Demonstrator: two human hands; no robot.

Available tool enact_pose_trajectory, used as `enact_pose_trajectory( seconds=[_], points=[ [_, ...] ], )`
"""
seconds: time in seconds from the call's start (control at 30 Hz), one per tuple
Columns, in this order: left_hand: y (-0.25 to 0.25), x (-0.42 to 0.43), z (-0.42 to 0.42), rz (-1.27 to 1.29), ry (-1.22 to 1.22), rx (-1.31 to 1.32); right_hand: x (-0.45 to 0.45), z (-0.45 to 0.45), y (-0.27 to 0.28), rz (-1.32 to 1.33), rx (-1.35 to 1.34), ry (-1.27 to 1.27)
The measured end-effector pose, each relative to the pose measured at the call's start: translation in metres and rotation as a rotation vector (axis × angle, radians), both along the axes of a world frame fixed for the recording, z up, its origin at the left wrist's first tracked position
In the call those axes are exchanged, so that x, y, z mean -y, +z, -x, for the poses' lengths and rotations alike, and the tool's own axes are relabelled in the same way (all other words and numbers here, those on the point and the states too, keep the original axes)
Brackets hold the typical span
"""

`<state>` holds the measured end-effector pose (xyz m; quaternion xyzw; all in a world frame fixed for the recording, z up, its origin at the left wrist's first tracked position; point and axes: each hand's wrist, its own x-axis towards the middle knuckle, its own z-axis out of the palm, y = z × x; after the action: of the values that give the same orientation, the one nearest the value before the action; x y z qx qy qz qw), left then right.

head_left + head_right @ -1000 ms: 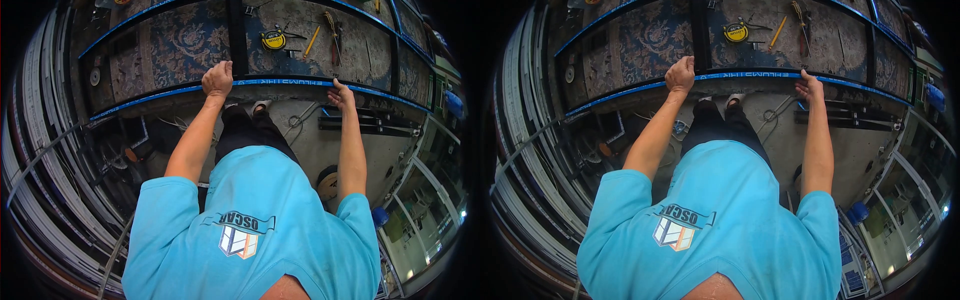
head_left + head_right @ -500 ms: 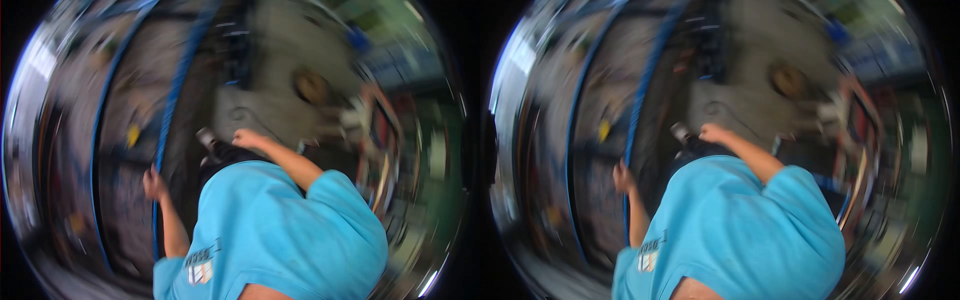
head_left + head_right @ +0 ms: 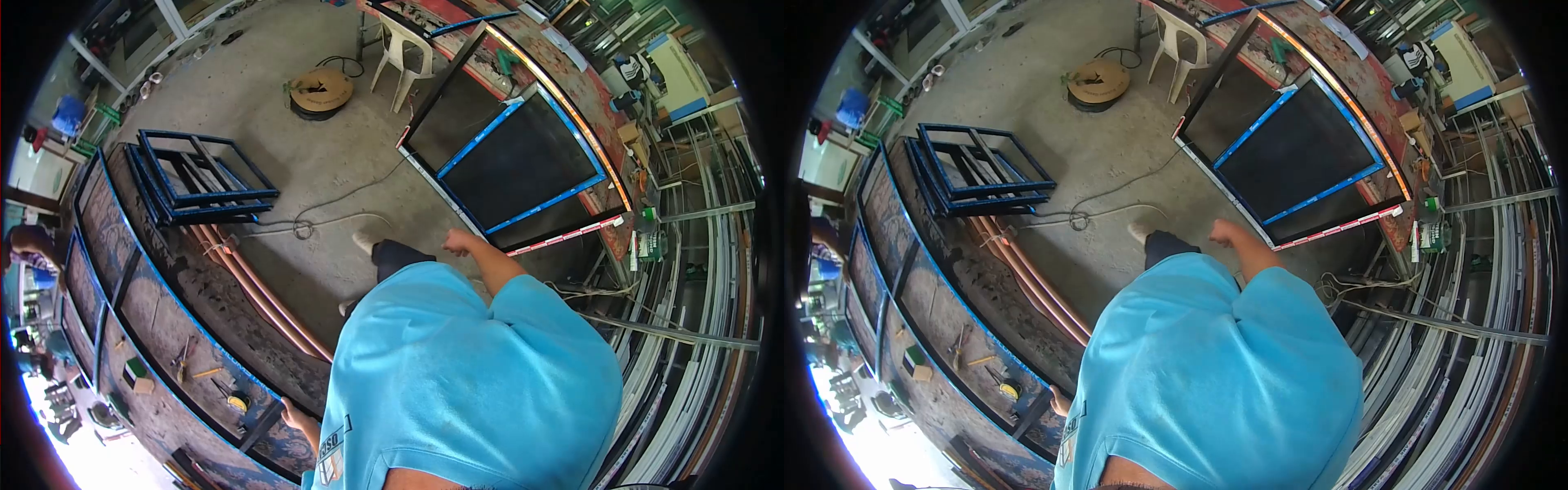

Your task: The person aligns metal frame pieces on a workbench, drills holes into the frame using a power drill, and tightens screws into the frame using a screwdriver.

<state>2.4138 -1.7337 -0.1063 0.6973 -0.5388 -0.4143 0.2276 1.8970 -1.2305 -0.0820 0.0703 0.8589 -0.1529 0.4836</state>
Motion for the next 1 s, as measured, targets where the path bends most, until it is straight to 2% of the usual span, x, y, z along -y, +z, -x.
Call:
enact_pose_trajectory(
  seconds=[0.07, 0.1, 0.17, 0.23, 0.27, 0.33, 0.4, 0.43, 0.5, 0.53, 0.57, 0.6, 0.67, 0.7, 0.73, 0.77, 0.8, 0.87, 0.9, 0.97, 1.0],
  points=[
    [0.031, 0.013, 0.003, -0.278, -0.041, 0.004, -0.019, 0.011, -0.005, 0.031, 0.089, -0.037],
    [0.051, 0.012, 0.008, -0.57, -0.022, -0.275, -0.028, 0.023, -0.003, 0.084, 0.103, -0.077],
    [0.097, 0.008, 0.017, -0.526, -0.103, -0.157, -0.049, 0.056, 0.003, 0.156, 0.09, -0.111],
    [0.074, 0.026, 0.008, -0.55, 0.057, 0.197, -0.066, 0.106, 0.022, 0.142, 0.027, -0.071],
    [0.04, 0.039, -0.013, -0.441, 0.089, 0.211, -0.076, 0.136, 0.029, 0.108, -0.014, -0.039],
    [0.048, 0.02, 0.015, -0.071, 0.021, 0.582, -0.107, 0.214, 0.027, -0.033, -0.143, 0.085],
    [0.112, -0.049, 0.12, -0.032, 0.231, 0.739, -0.158, 0.286, -0.002, -0.13, -0.632, 0.124],
    [0.084, -0.059, 0.109, 0.132, 0.057, 0.947, -0.165, 0.326, 0.002, -0.18, -0.668, 0.033],
    [0.042, -0.089, 0.098, 0.136, -0.348, 0.802, -0.178, 0.404, 0.016, -0.237, -0.818, -0.118],
    [0.058, -0.117, 0.134, -0.198, -0.439, 0.553, -0.186, 0.435, 0.019, -0.245, -0.92, -0.176],
    [0.058, -0.137, 0.16, -0.335, -0.596, 0.512, -0.195, 0.47, 0.023, -0.306, -0.983, -0.136],
    [0.062, -0.148, 0.178, -0.389, -0.762, 0.495, -0.204, 0.498, 0.022, -0.362, -1.034, -0.089],
    [0.059, -0.167, 0.198, -0.397, -1.086, 0.441, -0.232, 0.549, 0.0, -0.506, -1.352, 0.017],
    [0.073, -0.175, 0.228, -0.48, -0.969, 0.507, -0.232, 0.566, 0.016, -0.547, -1.21, -0.029],
    [0.084, -0.183, 0.252, -0.556, -0.847, 0.57, -0.227, 0.573, 0.037, -0.538, -1.177, -0.075],
    [0.074, -0.176, 0.234, -0.419, -1.082, 0.548, -0.244, 0.6, 0.03, -0.561, -1.157, -0.042],
    [0.083, -0.181, 0.239, -0.552, -0.68, 0.501, -0.275, 0.631, 0.014, -0.605, -1.123, 0.034],
    [0.117, -0.177, 0.246, -0.638, -0.441, 0.562, -0.327, 0.684, -0.018, -0.725, -1.051, 0.2],
    [0.134, -0.183, 0.252, -0.601, -0.329, 0.586, -0.351, 0.704, -0.033, -0.802, -1.019, 0.28],
    [0.158, -0.192, 0.26, -0.572, -0.217, 0.599, -0.381, 0.736, -0.046, -0.876, -0.965, 0.373],
    [0.166, -0.196, 0.26, -0.563, -0.242, 0.635, -0.394, 0.743, -0.045, -0.861, -0.936, 0.371]
  ],
)
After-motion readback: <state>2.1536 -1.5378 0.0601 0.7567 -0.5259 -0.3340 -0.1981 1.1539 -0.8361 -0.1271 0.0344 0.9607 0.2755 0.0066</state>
